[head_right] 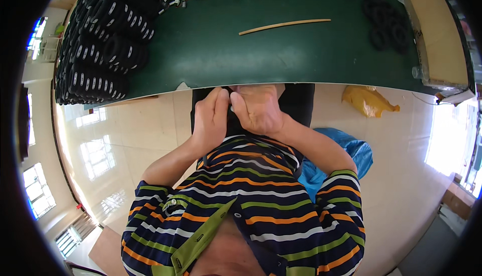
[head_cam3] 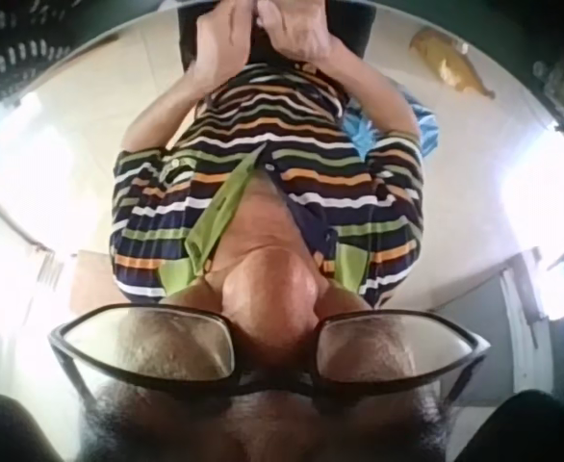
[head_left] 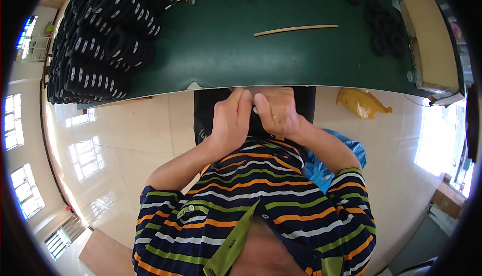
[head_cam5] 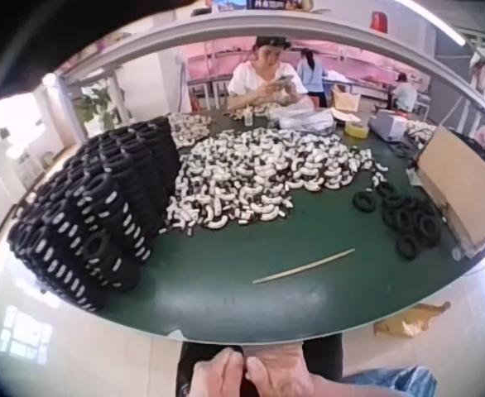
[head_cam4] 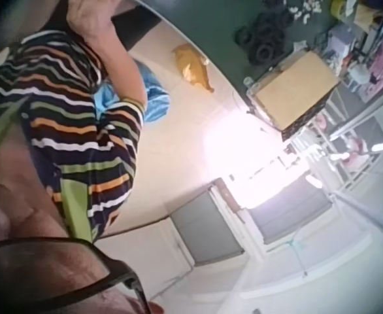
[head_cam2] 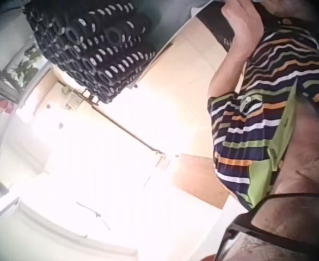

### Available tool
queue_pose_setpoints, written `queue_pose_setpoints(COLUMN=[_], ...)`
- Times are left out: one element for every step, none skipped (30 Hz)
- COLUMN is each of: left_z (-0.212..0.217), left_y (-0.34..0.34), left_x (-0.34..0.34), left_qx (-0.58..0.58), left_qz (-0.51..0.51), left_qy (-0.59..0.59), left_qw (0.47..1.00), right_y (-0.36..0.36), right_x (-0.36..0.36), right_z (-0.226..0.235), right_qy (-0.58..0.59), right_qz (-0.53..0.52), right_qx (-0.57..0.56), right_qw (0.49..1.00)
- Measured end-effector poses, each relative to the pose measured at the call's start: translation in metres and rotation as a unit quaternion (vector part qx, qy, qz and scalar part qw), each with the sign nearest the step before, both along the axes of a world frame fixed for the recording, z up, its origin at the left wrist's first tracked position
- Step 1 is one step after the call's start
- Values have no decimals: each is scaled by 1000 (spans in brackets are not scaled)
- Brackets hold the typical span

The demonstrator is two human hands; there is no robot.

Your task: The person assembles circular cushions by inserting curved electronic components into black rubber rings by hand and with a wooden stick, then stacks the completed cushions on the table.

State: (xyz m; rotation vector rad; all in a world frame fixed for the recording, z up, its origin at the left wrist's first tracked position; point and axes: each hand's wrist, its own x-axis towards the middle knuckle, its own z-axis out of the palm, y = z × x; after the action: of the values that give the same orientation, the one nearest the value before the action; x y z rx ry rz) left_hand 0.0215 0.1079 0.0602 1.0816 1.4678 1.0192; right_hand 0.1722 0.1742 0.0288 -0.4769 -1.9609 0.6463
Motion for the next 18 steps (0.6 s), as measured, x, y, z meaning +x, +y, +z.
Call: queue_pose_setpoints(left_z=[-3, -5, -7, -9, -10, -8, -4, -1, 0, 2, 2, 1, -3, -6, -9, -12, -14, -15], left_y=[-1, -2, -2, -2, -2, -2, 0, 2, 2, 3, 3, 1, -2, -3, -4, -4, -4, -3], left_x=[0, 0, -1, -3, -4, -4, -2, 0, 1, 2, 3, 3, 4, 4, 2, -1, -2, -4], left_qx=[134, 263, 262, 271, 280, 278, 151, 20, 19, 24, 30, 29, 135, 238, 237, 255, 274, 273], left_qz=[0, 1, 1, -8, -18, -17, 0, 17, 17, 23, 30, 32, 33, 33, 35, 15, -5, -5], left_qy=[123, 242, 241, 245, 249, 249, 156, 58, 57, 62, 68, 67, 177, 283, 283, 297, 310, 309], left_qw=[983, 934, 935, 931, 927, 928, 976, 998, 998, 997, 997, 997, 974, 929, 929, 920, 911, 911], right_y=[-7, -11, -12, -13, -14, -12, -7, -2, 1, 5, 6, 3, -3, -7, -8, -9, -9, -6], right_x=[1, 2, 2, 0, -2, -2, -2, -3, -4, -7, -8, -7, -7, -7, -6, -5, -4, -6], right_z=[0, 0, -1, -2, -3, -4, -5, -5, -4, -1, 1, -1, -5, -7, -7, -8, -8, -10], right_qy=[-14, -27, -28, -21, -15, -14, -14, -13, -14, 2, 19, 18, 11, 4, 4, -4, -11, -12], right_qz=[9, 18, 18, 5, -9, -8, -3, 1, 1, 1, 1, 3, 10, 17, 19, 16, 12, 12], right_qx=[-101, -200, -201, -181, -160, -162, -87, -12, -13, 5, 23, 22, -40, -103, -103, -93, -83, -83], right_qw=[995, 979, 979, 983, 987, 987, 996, 1000, 1000, 1000, 1000, 1000, 999, 995, 995, 996, 996, 996])
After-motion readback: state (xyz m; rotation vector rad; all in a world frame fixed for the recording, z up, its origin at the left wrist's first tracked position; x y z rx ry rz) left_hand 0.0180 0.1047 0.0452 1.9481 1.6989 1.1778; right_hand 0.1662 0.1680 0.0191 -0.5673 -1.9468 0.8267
